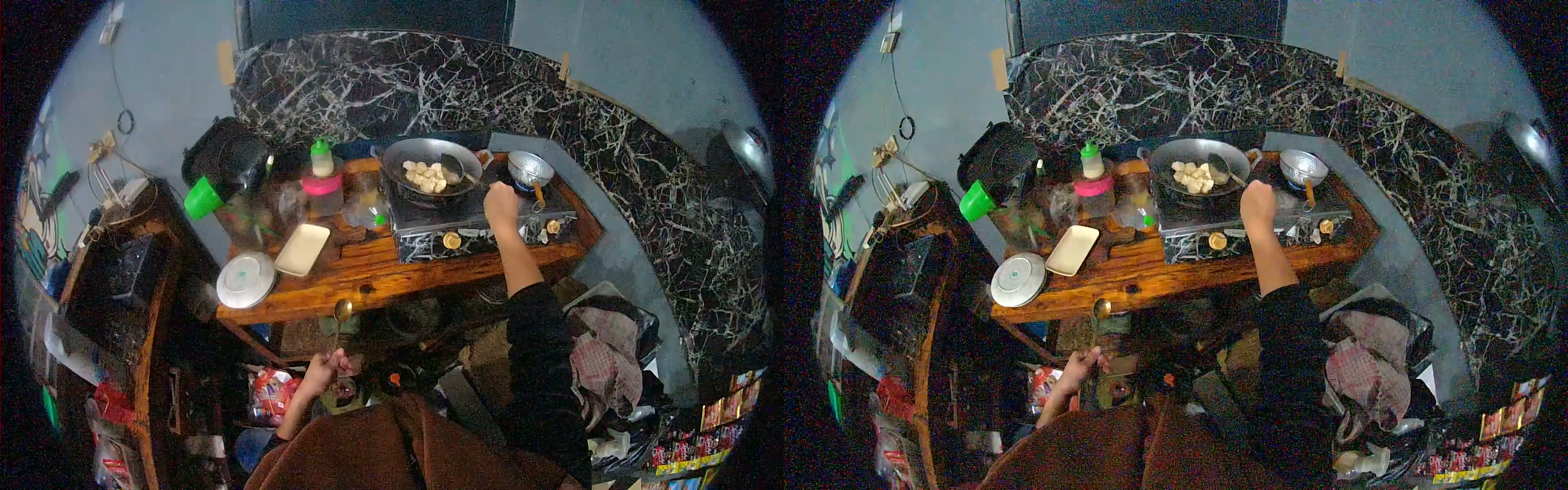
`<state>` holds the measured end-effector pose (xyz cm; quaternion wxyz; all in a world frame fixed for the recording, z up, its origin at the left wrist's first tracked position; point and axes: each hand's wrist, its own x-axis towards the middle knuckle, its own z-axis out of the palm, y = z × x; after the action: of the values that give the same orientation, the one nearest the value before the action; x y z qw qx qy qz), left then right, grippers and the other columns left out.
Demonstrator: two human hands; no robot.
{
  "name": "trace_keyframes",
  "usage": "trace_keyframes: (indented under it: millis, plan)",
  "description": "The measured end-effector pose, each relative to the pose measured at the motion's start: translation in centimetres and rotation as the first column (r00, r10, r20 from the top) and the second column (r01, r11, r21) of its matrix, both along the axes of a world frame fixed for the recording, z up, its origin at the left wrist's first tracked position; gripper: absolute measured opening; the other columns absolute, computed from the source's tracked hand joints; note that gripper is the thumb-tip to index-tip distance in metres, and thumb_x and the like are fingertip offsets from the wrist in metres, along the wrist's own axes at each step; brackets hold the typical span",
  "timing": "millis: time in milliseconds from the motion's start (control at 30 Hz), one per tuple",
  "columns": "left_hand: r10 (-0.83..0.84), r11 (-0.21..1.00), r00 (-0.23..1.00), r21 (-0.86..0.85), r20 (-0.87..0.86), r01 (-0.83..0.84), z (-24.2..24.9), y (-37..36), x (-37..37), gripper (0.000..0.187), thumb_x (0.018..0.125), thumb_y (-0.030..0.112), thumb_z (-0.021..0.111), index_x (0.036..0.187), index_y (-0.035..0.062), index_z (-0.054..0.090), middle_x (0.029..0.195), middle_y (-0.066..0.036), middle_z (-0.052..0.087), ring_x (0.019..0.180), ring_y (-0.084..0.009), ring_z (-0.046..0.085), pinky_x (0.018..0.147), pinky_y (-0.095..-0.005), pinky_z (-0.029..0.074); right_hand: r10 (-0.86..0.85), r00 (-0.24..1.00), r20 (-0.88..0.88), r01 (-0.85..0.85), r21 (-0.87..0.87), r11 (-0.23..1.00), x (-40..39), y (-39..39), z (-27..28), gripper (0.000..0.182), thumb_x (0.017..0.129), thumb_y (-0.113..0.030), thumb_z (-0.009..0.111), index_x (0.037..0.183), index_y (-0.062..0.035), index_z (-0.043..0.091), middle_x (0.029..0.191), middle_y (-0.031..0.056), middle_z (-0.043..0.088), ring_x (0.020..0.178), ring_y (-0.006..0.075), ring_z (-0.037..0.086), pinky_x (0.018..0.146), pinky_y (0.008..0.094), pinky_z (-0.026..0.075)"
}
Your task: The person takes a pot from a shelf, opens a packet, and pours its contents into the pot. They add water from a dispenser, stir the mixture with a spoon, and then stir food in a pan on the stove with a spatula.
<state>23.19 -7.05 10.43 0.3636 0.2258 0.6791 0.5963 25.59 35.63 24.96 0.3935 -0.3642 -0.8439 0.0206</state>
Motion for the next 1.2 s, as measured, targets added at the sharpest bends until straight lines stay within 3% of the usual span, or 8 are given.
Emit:
trace_keyframes:
  millis: [433, 867, 933, 967, 1000, 1067, 1133, 1200]
  plan:
    - [0.052, 0.998, 0.993, -0.026, 0.108, -0.049, -0.3, 0.5, -0.9, 0.041, 0.083, 0.036, 0.043, 0.069, -0.0017, 0.054, 0.062, -0.007, 0.056, 0.054, -0.0139, 0.053, 0.048, -0.026, 0.043, -0.091, 0.995, 0.03, 0.091, 0.026, 0.996, 0.1, -0.9, 3.0, 0.018, 0.072, -0.007, 0.042, 0.065, 0.0004, 0.057, 0.065, 0.0177, 0.057, 0.062, 0.0322, 0.057, 0.057, 0.0392, 0.047]
    - [0.008, 1.0, 0.996, 0.009, 0.088, -0.009, -2.3, 2.1, -3.2, 0.042, 0.084, 0.037, 0.039, 0.068, 0.0004, 0.054, 0.06, -0.005, 0.056, 0.041, -0.0108, 0.05, 0.032, -0.0232, 0.038, -0.082, 0.995, 0.056, 0.086, -0.08, 0.993, -1.2, 1.9, 0.6, 0.018, 0.074, -0.007, 0.043, 0.067, 0.0032, 0.056, 0.069, 0.0212, 0.056, 0.069, 0.0328, 0.057, 0.058, 0.0397, 0.046]
    - [0.037, 0.999, 0.996, -0.002, 0.083, -0.037, -1.5, 2.4, -3.3, 0.042, 0.084, 0.037, 0.039, 0.068, 0.0005, 0.054, 0.061, -0.005, 0.056, 0.038, -0.0117, 0.048, 0.032, -0.0232, 0.038, -0.09, 0.992, -0.084, 0.032, -0.526, 0.85, -1.9, 5.1, -1.2, 0.014, 0.077, -0.011, 0.049, 0.08, 0.0019, 0.055, 0.062, 0.0118, 0.055, 0.056, 0.0228, 0.054, 0.053, 0.0316, 0.044]
    - [0.037, 0.999, 0.996, 0.001, 0.086, -0.037, -1.6, 2.5, -3.4, 0.042, 0.084, 0.037, 0.039, 0.068, 0.0005, 0.054, 0.061, -0.005, 0.056, 0.038, -0.0117, 0.048, 0.032, -0.0232, 0.038, -0.092, 0.896, -0.435, -0.389, -0.866, 0.312, -1.4, 6.0, -1.2, 0.014, 0.08, -0.011, 0.045, 0.079, 0.0013, 0.051, 0.056, 0.0047, 0.048, 0.044, 0.0146, 0.043, 0.044, 0.0258, 0.039]
    - [0.037, 0.999, 0.998, 0.033, 0.048, -0.039, -1.8, 2.7, -3.5, 0.042, 0.084, 0.037, 0.039, 0.068, 0.0007, 0.054, 0.061, -0.006, 0.056, 0.037, -0.0118, 0.047, 0.032, -0.0231, 0.037, -0.088, 0.896, -0.435, -0.389, -0.866, 0.315, -1.3, 5.5, -0.8, 0.014, 0.08, -0.011, 0.045, 0.079, 0.0013, 0.051, 0.056, 0.0047, 0.048, 0.044, 0.0146, 0.043, 0.044, 0.0258, 0.039]
    - [0.043, 0.997, 0.999, 0.066, 0.009, -0.043, -2.4, 2.7, -3.9, 0.042, 0.084, 0.037, 0.039, 0.067, 0.0009, 0.054, 0.062, -0.006, 0.057, 0.036, -0.012, 0.047, 0.031, -0.023, 0.036, -0.214, 0.806, -0.552, -0.57, -0.821, -0.029, -1.6, 4.3, -0.3, 0.015, 0.08, -0.009, 0.041, 0.071, -0.0011, 0.049, 0.064, 0.007, 0.05, 0.046, 0.0134, 0.041, 0.04, 0.0253, 0.038]
    - [0.02, 0.998, 0.98, 0.06, 0.196, -0.032, -2.8, 2.6, -4.4, 0.041, 0.085, 0.035, 0.038, 0.067, 0.0008, 0.054, 0.063, -0.006, 0.057, 0.038, -0.0101, 0.046, 0.034, -0.023, 0.037, -0.129, 0.832, -0.539, -0.546, -0.837, -0.025, -2.3, 5.1, -0.8, 0.014, 0.078, -0.008, 0.042, 0.073, 0.0032, 0.049, 0.067, 0.0111, 0.052, 0.054, 0.0177, 0.049, 0.042, 0.0292, 0.041]
    - [0.007, 0.999, 0.991, 0.041, 0.132, -0.013, -2.2, 2.7, -4.7, 0.041, 0.085, 0.034, 0.038, 0.068, 0.0008, 0.054, 0.062, -0.006, 0.057, 0.038, -0.0096, 0.046, 0.034, -0.0231, 0.037, 0.037, 0.99, -0.136, -0.132, -0.809, 0.573, -3.2, 5.1, -1.0, 0.016, 0.075, -0.006, 0.043, 0.078, 0.0071, 0.05, 0.077, 0.0179, 0.055, 0.068, 0.0269, 0.056, 0.052, 0.0364, 0.046]
